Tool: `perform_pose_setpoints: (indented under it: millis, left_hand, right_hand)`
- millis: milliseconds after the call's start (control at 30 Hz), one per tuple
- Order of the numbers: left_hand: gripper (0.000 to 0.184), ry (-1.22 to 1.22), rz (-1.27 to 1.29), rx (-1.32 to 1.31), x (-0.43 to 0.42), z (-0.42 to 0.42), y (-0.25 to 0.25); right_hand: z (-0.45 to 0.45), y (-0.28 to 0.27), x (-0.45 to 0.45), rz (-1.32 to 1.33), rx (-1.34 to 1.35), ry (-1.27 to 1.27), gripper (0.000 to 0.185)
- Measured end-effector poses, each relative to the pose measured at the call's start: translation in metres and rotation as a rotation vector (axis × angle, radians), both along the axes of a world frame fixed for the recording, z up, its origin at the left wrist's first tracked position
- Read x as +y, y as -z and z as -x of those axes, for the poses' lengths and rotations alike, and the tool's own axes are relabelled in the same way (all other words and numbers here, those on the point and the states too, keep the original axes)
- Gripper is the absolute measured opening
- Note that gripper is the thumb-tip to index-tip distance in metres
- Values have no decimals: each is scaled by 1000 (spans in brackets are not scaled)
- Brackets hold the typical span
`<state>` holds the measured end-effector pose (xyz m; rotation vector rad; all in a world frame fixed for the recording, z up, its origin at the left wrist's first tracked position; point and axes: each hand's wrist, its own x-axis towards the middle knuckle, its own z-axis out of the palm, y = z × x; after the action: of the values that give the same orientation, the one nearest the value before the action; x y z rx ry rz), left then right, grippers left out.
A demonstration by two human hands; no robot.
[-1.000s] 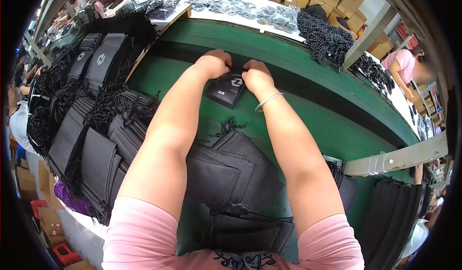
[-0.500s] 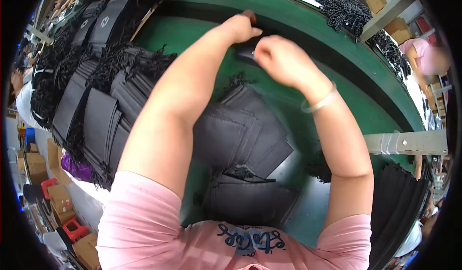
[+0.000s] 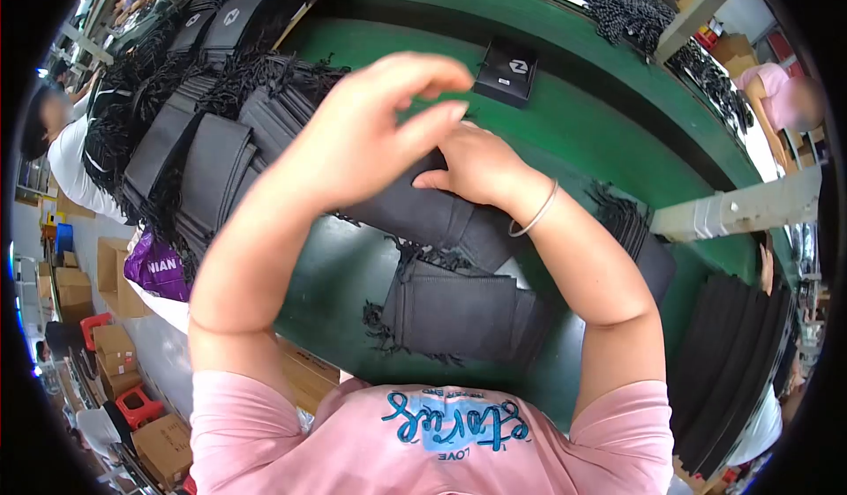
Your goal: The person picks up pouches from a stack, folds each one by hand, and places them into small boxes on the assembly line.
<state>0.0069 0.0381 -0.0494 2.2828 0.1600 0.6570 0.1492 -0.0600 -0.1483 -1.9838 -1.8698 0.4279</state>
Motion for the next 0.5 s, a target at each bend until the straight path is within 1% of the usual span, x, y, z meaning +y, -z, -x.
perform_pose_setpoints:
  millis: [33,67,133,200,233,300,333,433,500]
  left_hand:
    - [28,-13,-43,-83,-11,16,11]
    - [28,-6,-26,-75,-22,30,21]
    - [14,-78,-90,-56,-44,64,43]
    - [20,-44,-95,211,-56,106,69]
    - [20,-47,-90,206,-63,117,74]
    - [34,60,-74,445,-76,132,81]
    - [34,68,-83,435,-81,134,86]
    - [42,96,-178,402,-100,130,103]
    - [44,97,-211,392,-102,129,102]
  right_hand:
    - [0,-3,-5,-126,-57,25,50]
    - [2,-5,-12,-242,-109,47,48]
    - [10,-12,-26,-467,-211,75,45]
    - [20,-43,-66,-146,-55,33,39]
    - [28,-39,-84,-142,-60,29,39]
    - [41,-23,-117,-23,-75,-157,33]
    - [43,-17,-125,-29,-86,-148,33]
    - [46,0,-141,89,20,-29,33]
    - [46,-1,-144,125,55,3,33]
